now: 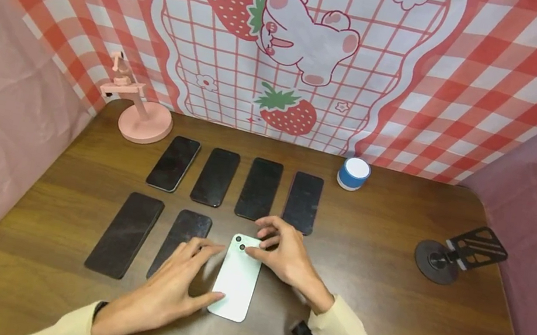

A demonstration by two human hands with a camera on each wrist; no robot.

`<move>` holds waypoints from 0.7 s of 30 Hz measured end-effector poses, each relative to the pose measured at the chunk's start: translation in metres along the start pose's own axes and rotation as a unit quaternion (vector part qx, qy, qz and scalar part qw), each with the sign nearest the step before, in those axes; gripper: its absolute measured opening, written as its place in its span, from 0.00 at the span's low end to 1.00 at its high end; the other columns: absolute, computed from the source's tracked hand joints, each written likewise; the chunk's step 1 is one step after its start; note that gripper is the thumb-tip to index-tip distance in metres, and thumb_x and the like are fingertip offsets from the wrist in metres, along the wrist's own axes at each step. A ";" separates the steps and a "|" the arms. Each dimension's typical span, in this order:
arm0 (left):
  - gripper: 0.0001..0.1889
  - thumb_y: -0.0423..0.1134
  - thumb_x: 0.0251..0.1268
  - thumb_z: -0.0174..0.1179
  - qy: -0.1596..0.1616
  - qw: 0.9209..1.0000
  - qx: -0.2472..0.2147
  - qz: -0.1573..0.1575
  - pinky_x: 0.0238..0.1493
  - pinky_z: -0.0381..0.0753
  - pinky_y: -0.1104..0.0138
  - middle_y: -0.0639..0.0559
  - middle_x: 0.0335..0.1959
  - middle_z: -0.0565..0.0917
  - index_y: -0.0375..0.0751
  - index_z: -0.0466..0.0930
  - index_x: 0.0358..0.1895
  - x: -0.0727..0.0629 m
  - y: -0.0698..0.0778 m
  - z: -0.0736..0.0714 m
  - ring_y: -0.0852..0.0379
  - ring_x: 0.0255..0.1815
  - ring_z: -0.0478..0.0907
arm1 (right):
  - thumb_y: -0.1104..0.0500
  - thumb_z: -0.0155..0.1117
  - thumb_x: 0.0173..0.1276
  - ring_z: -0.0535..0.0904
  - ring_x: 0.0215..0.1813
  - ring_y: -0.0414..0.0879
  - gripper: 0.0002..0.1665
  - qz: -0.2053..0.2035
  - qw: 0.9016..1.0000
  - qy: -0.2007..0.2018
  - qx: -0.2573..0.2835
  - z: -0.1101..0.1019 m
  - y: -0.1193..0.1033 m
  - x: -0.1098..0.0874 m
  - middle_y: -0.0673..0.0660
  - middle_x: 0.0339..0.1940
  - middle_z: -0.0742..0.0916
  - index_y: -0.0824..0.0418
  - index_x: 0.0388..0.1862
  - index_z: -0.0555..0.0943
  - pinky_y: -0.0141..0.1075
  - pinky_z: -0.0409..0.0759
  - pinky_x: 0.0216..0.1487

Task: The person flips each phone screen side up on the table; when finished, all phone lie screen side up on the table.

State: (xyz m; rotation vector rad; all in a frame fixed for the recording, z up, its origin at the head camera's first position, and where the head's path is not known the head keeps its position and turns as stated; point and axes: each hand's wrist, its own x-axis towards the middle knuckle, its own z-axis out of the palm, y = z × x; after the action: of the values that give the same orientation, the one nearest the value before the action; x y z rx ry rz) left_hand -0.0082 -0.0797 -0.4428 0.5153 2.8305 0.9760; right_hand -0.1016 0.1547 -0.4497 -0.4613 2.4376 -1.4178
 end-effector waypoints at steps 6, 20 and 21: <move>0.42 0.54 0.59 0.77 -0.031 0.999 0.042 0.015 0.55 0.79 0.53 0.44 0.65 0.73 0.43 0.71 0.74 0.004 0.010 0.010 0.47 0.58 0.73 | 0.60 0.78 0.65 0.87 0.42 0.47 0.27 0.010 1.000 0.006 -0.009 -0.005 0.008 -0.005 0.63 0.47 0.88 0.67 0.60 0.81 0.33 0.84 0.42; 0.48 0.61 0.54 0.77 -0.040 0.984 0.158 0.075 0.50 0.83 0.58 0.34 0.69 0.70 0.42 0.70 0.75 0.008 0.022 0.032 0.44 0.55 0.71 | 0.59 0.72 0.71 0.88 0.35 0.44 0.20 0.062 0.998 0.000 -0.004 -0.009 0.014 -0.007 0.64 0.47 0.88 0.67 0.57 0.83 0.33 0.86 0.34; 0.48 0.61 0.54 0.77 -0.039 0.983 0.163 0.078 0.49 0.83 0.58 0.34 0.69 0.70 0.42 0.71 0.75 0.008 0.022 0.032 0.44 0.54 0.71 | 0.59 0.72 0.71 0.87 0.35 0.44 0.19 0.066 0.998 0.001 -0.002 -0.008 0.014 -0.007 0.63 0.46 0.88 0.67 0.56 0.83 0.33 0.86 0.34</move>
State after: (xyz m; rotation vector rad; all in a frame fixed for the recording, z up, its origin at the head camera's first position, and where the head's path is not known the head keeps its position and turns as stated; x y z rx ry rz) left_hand -0.0031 -0.0417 -0.4541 0.7997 2.9253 0.4956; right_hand -0.1002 0.1707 -0.4574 -0.2947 2.4235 -1.3607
